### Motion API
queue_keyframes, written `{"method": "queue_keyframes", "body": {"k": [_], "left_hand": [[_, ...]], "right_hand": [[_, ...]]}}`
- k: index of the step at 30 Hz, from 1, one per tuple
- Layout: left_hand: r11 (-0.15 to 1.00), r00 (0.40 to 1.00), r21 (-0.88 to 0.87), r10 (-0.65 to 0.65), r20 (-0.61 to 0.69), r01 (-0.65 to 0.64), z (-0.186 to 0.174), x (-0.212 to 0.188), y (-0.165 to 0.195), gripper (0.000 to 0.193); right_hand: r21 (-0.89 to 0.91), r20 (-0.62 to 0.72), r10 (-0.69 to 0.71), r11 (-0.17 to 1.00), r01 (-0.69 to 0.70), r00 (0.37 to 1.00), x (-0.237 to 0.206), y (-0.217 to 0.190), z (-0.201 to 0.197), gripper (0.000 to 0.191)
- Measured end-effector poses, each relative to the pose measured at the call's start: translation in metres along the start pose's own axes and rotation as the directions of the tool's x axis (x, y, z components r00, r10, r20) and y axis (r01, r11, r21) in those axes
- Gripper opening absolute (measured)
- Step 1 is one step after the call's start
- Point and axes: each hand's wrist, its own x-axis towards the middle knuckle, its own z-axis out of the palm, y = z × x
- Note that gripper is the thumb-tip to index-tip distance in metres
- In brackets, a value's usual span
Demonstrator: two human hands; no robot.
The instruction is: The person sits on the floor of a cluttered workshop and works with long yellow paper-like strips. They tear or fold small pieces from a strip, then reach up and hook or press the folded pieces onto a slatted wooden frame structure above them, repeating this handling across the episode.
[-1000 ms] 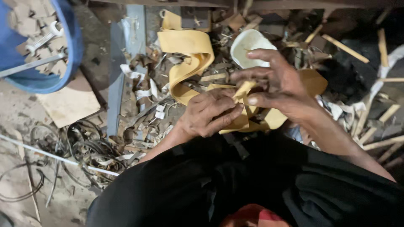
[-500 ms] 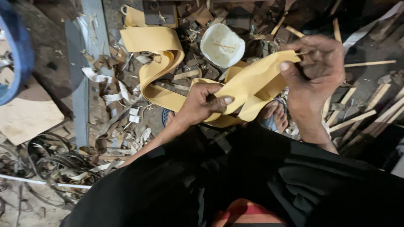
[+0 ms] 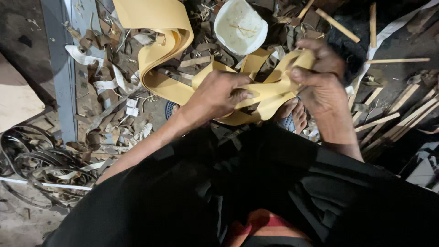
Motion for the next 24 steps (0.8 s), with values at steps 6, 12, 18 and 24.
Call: {"method": "queue_keyframes", "body": {"k": [6,12,18,24], "left_hand": [[1.0,0.998,-0.006,-0.03,-0.049,0.03,-0.013,-0.008,-0.02,0.015],[0.999,0.977,0.024,-0.029,-0.21,0.035,-0.008,-0.015,-0.03,0.008],[0.971,0.891,-0.196,0.035,-0.453,-0.138,0.013,-0.011,-0.023,0.007],[0.846,0.664,-0.53,-0.424,-0.616,0.049,-0.024,-0.037,-0.052,0.018]], "right_hand": [[-0.546,0.015,-0.369,0.776,0.317,0.929,-0.002,-0.021,-0.043,0.036],[-0.486,-0.018,-0.323,0.83,0.274,0.946,-0.015,-0.025,-0.063,0.032],[-0.123,-0.196,-0.46,0.888,0.444,0.866,0.002,0.0,-0.074,0.033],[-0.174,-0.411,-0.549,0.831,0.528,0.728,-0.003,-0.028,-0.07,0.044]]}}
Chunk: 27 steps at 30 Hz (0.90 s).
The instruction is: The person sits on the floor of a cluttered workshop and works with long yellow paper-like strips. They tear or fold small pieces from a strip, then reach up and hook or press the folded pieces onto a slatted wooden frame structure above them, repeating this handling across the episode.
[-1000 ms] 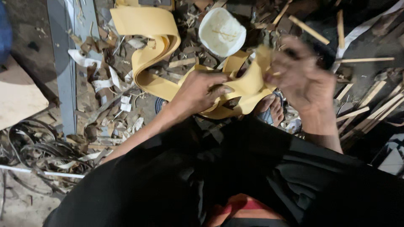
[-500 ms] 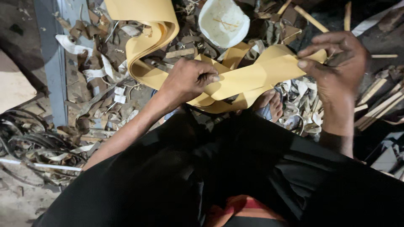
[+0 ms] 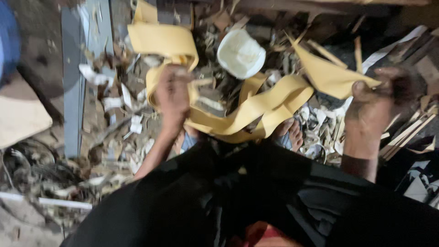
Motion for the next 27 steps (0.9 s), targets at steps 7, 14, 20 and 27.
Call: {"method": "queue_keyframes", "body": {"k": [7,14,20,27], "left_hand": [[0.383,0.885,0.799,0.242,0.397,-0.463,-0.05,0.019,0.048,0.05],[0.701,0.448,0.088,0.349,0.823,-0.708,0.051,-0.006,0.08,0.074],[0.902,0.62,0.242,0.035,0.784,-0.357,0.047,0.021,0.058,0.025],[0.987,0.832,0.117,0.028,0.554,-0.111,0.045,0.014,0.031,0.016]], "right_hand": [[-0.53,0.537,-0.022,0.769,0.358,0.843,-0.032,-0.051,0.028,0.044],[-0.333,0.774,-0.001,0.851,0.407,0.633,-0.052,-0.052,0.071,0.042],[-0.566,0.585,-0.056,0.686,0.457,0.809,-0.035,-0.062,0.05,0.036],[-0.499,0.397,0.332,0.861,-0.102,0.856,-0.031,-0.039,0.003,0.031]]}}
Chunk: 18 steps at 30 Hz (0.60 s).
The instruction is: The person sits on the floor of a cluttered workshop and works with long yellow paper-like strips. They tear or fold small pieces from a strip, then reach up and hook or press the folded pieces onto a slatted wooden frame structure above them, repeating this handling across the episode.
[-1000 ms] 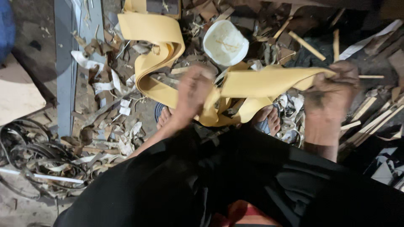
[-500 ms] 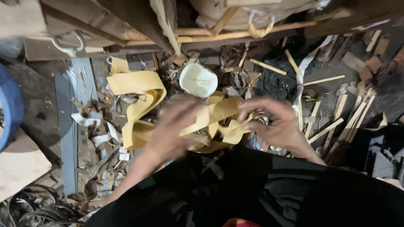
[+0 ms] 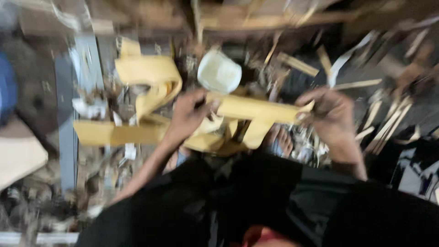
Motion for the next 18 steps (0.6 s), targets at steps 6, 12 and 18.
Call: {"method": "queue_keyframes", "body": {"k": [6,12,18], "left_hand": [[0.898,0.998,-0.439,-0.044,-0.034,0.025,0.013,-0.007,-0.001,0.019],[0.79,0.987,-0.6,-0.159,-0.009,0.122,0.012,-0.006,-0.001,0.018],[0.827,0.987,-0.557,-0.141,-0.074,0.077,0.019,-0.008,-0.01,0.017]], "right_hand": [[0.602,0.272,-0.226,0.798,0.017,0.935,0.007,0.026,-0.008,0.025],[0.729,0.107,-0.042,0.683,-0.05,0.993,0.006,0.048,0.003,0.024],[0.767,0.056,-0.003,0.64,-0.041,0.998,0.005,0.056,0.006,0.02]]}}
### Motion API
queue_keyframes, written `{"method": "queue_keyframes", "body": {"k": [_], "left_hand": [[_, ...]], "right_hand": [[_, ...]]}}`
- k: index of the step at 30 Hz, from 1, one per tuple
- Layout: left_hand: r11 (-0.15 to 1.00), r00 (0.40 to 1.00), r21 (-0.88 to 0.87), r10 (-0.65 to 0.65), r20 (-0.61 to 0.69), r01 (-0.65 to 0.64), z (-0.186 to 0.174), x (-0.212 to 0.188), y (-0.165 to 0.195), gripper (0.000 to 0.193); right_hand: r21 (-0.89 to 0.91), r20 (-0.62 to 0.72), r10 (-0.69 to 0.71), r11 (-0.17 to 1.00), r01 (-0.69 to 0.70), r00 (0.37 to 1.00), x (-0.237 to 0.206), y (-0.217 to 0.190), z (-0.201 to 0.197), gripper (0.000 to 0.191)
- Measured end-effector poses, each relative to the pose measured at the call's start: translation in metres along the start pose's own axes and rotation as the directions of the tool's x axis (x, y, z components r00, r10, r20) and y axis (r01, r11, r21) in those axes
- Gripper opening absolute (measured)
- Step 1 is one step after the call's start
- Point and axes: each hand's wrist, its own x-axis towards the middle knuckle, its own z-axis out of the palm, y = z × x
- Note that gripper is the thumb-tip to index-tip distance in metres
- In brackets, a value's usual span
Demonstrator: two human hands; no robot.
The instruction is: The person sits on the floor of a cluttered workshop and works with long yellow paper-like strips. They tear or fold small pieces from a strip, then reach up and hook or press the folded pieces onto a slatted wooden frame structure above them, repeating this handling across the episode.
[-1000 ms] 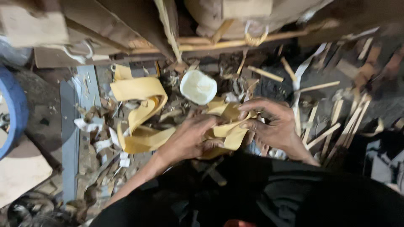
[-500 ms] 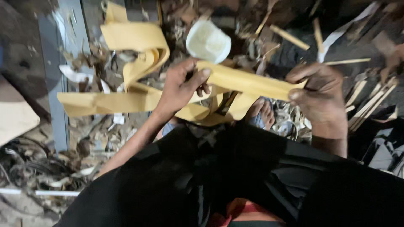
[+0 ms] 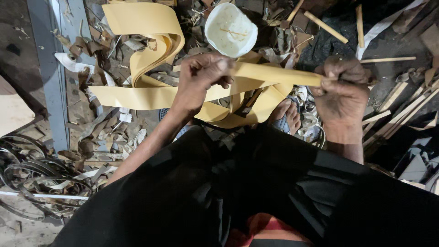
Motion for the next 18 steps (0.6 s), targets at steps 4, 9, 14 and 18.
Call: {"method": "queue_keyframes", "body": {"k": [4,9,14,18], "left_hand": [[0.929,0.98,0.346,0.174,-0.092,-0.133,0.0,0.003,-0.007,0.015],[0.905,0.948,0.357,0.293,-0.125,-0.233,-0.002,0.006,-0.008,0.015],[0.697,0.819,0.56,0.571,-0.055,-0.449,-0.006,0.01,0.011,0.032],[0.678,0.93,0.645,0.333,0.158,-0.353,0.014,0.011,0.014,0.051]], "right_hand": [[-0.156,0.127,-0.046,0.986,0.066,0.991,0.001,-0.003,-0.01,0.019],[-0.352,0.152,0.027,0.936,0.028,0.988,-0.002,-0.004,-0.027,0.021],[-0.651,0.127,-0.152,0.733,0.198,0.98,0.0,-0.005,-0.043,0.028],[-0.823,0.332,-0.062,0.468,0.322,0.941,-0.003,0.07,-0.041,0.031]]}}
